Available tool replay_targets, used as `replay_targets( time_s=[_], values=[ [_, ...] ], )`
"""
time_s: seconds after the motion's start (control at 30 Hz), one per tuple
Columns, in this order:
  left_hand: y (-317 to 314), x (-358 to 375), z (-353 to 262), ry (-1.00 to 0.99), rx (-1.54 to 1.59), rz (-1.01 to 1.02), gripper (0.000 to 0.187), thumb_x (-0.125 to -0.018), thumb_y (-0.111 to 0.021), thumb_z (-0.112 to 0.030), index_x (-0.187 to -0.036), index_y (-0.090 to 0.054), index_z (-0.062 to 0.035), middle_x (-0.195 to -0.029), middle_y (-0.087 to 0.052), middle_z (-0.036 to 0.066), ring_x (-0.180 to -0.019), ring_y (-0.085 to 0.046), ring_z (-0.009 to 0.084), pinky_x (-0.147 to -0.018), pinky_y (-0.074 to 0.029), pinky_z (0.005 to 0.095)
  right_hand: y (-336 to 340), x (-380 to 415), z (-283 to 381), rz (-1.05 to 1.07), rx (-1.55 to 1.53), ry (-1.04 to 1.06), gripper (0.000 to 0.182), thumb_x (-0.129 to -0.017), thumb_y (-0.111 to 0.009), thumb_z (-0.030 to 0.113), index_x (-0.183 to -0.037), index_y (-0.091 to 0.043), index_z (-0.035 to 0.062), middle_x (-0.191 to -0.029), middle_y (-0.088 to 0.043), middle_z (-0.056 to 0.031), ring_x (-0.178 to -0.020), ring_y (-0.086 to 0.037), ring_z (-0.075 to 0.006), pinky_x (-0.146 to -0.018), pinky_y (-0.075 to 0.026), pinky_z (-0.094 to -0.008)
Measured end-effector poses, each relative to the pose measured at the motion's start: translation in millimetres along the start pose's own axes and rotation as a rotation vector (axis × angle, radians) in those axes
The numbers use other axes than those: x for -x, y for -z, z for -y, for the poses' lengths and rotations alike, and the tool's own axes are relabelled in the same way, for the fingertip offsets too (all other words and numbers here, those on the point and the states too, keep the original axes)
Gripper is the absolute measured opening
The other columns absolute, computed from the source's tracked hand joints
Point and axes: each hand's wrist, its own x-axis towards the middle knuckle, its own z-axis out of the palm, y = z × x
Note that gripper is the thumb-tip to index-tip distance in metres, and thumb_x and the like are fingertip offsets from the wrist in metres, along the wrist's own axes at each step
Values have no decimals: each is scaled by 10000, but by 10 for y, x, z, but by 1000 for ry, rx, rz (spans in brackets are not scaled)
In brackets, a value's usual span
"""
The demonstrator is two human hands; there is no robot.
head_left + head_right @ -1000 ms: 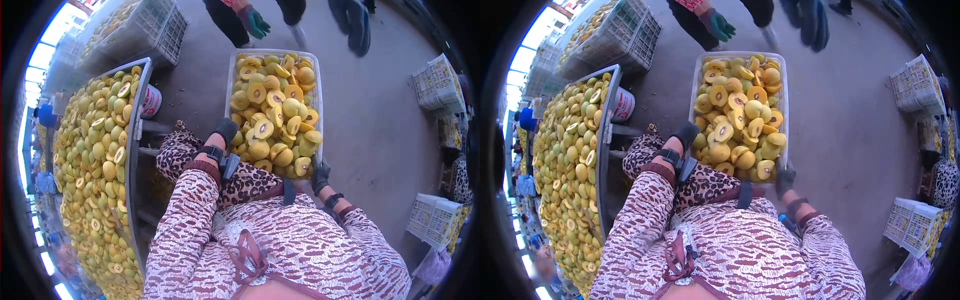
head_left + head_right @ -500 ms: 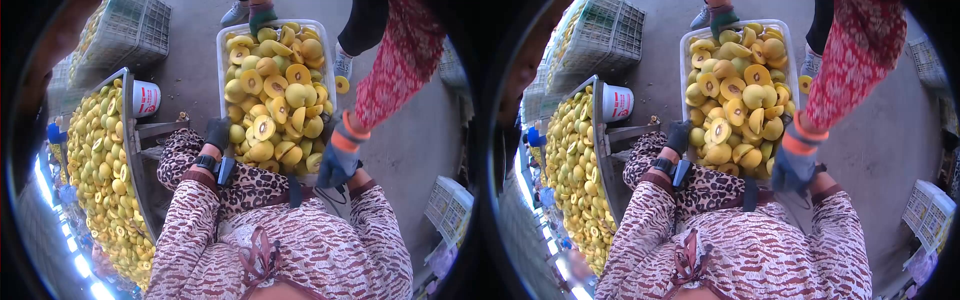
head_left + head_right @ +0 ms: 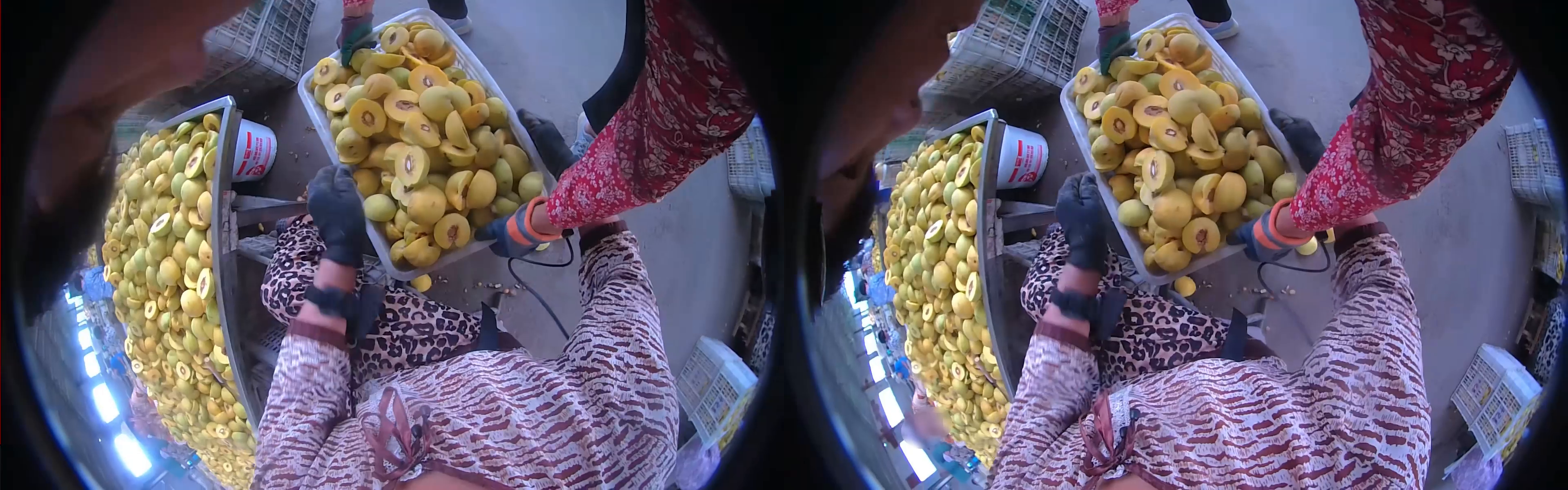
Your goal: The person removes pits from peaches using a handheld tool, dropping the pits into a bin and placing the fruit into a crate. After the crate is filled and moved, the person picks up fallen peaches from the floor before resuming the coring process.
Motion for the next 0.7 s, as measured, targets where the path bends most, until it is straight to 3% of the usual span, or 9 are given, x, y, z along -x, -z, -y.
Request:
replay_targets(
  time_s=[0.07, 0.1, 0.13, 0.27, 0.37, 0.47, 0.5, 0.6, 0.7],
  values=[
    [125, 437, -715, -392, 4, 79, 99, -897, -549, -134, -870, -612, -62, -864, -615, 148, -764, -631, 329, -681, -506, 432, 45, 73, -80, 63, -179, -62, 478, -1002, -504, 330, -1356, -489, 10, -1151, -661, -139, -1072, -630, -258, -890, -522, -400],
    [47, 717, -900, -345, 83, 387, 103, -844, -596, -36, -920, -664, -27, -847, -640, 173, -824, -637, 363, -747, -504, 415, 78, 152, -123, 43, -222, -64, 479, -1002, -503, 330, -1359, -486, 11, -1155, -658, -139, -1075, -629, -258, -892, -521, -401],
    [-89, 950, -968, -355, 74, 619, 127, -875, -548, -135, -952, -623, -66, -887, -620, 150, -830, -637, 363, -715, -512, 454, 93, 222, -196, 16, -254, -62, 481, -1002, -503, 330, -1361, -483, 11, -1158, -656, -140, -1077, -628, -259, -893, -521, -402],
    [-596, 1233, -918, -402, -197, 585, 223, -833, -491, -65, -1024, -605, -54, -967, -614, 182, -940, -604, 370, -823, -492, 458, 146, 521, -471, -141, -267, -63, 486, -1002, -501, 332, -1369, -471, 14, -1174, -645, -142, -1086, -623, -261, -899, -520, -406],
    [-410, 1269, -850, -222, 22, 658, 226, -808, -536, -72, -1017, -617, -44, -963, -625, 167, -960, -618, 342, -839, -488, 454, 202, 625, -612, -264, -164, -73, 491, -1003, -500, 333, -1375, -462, 15, -1186, -637, -144, -1092, -619, -263, -904, -519, -409],
    [24, 879, -368, 34, 342, 30, 327, -792, -681, -82, -1098, -608, 8, -967, -652, 143, -848, -652, 262, -762, -529, 365, 185, 733, -777, -376, 1, -103, 496, -1003, -498, 334, -1381, -453, 17, -1198, -629, -146, -1099, -616, -265, -908, -518, -411],
    [16, 788, -273, 26, 333, 10, 327, -792, -681, -82, -1098, -608, 8, -967, -652, 143, -848, -652, 262, -762, -529, 365, 130, 777, -840, -398, 74, -115, 497, -1003, -498, 335, -1384, -450, 18, -1201, -626, -146, -1101, -615, -266, -910, -518, -412],
    [-78, 398, 9, 904, 548, 406, 262, -843, -721, -150, -1057, -645, -19, -909, -673, 54, -783, -628, 136, -712, -534, 287, -116, 939, -992, -442, 331, -144, 502, -1003, -497, 336, -1390, -442, 19, -1213, -618, -148, -1108, -611, -268, -914, -517, -415],
    [-276, 339, 692, 600, 653, 547, 343, -806, -753, -171, -1089, -635, -17, -971, -668, 71, -837, -632, 174, -744, -536, 329, -396, 987, -1152, -480, 503, -180, 507, -1004, -495, 337, -1396, -433, 21, -1225, -610, -150, -1115, -608, -270, -919, -516, -418]
  ],
)
